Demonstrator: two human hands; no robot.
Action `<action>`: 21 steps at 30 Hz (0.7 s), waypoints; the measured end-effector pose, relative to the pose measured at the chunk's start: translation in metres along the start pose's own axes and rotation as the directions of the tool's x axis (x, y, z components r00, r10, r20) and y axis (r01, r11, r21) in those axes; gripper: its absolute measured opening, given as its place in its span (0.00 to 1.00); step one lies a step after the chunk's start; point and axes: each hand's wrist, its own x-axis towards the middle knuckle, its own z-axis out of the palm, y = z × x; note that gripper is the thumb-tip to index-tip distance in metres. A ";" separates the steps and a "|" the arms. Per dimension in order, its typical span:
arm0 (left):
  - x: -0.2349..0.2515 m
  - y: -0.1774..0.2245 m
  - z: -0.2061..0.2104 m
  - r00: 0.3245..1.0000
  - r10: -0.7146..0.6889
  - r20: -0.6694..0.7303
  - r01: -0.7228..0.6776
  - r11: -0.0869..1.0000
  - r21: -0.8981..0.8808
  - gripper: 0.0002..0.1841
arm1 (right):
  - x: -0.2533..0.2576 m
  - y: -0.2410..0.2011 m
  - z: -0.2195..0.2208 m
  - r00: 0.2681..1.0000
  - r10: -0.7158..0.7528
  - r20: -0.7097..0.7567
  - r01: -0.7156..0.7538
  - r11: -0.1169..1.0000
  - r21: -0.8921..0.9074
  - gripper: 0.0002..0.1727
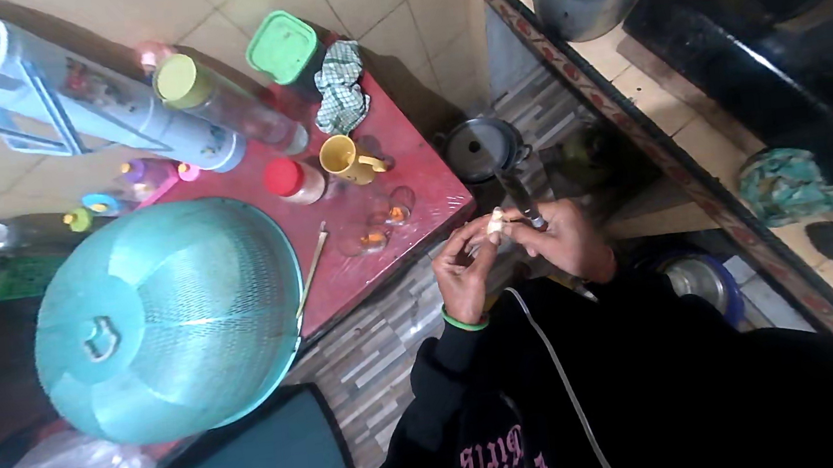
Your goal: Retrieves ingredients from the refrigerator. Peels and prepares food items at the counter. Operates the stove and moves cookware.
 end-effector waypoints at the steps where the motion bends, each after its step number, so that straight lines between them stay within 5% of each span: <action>1: 0.001 -0.001 -0.002 1.000 -0.009 0.013 0.009 1.000 -0.015 0.14 | 0.000 -0.001 -0.001 1.000 0.002 0.016 -0.002 1.000 0.006 0.09; 9: -0.002 0.005 0.001 0.999 -0.040 0.013 0.037 0.981 0.192 0.19 | 0.002 -0.007 0.006 0.995 -0.028 -0.091 0.009 0.978 -0.208 0.07; 15: 0.006 0.001 -0.006 0.992 -0.120 0.035 0.120 0.993 0.014 0.12 | 0.007 -0.003 0.001 0.995 0.090 0.049 -0.086 0.994 -0.071 0.08; 21: 0.007 0.000 -0.004 0.984 -0.151 0.092 0.149 0.988 0.036 0.13 | 0.009 -0.008 0.004 0.989 0.140 -0.040 -0.143 0.986 -0.085 0.03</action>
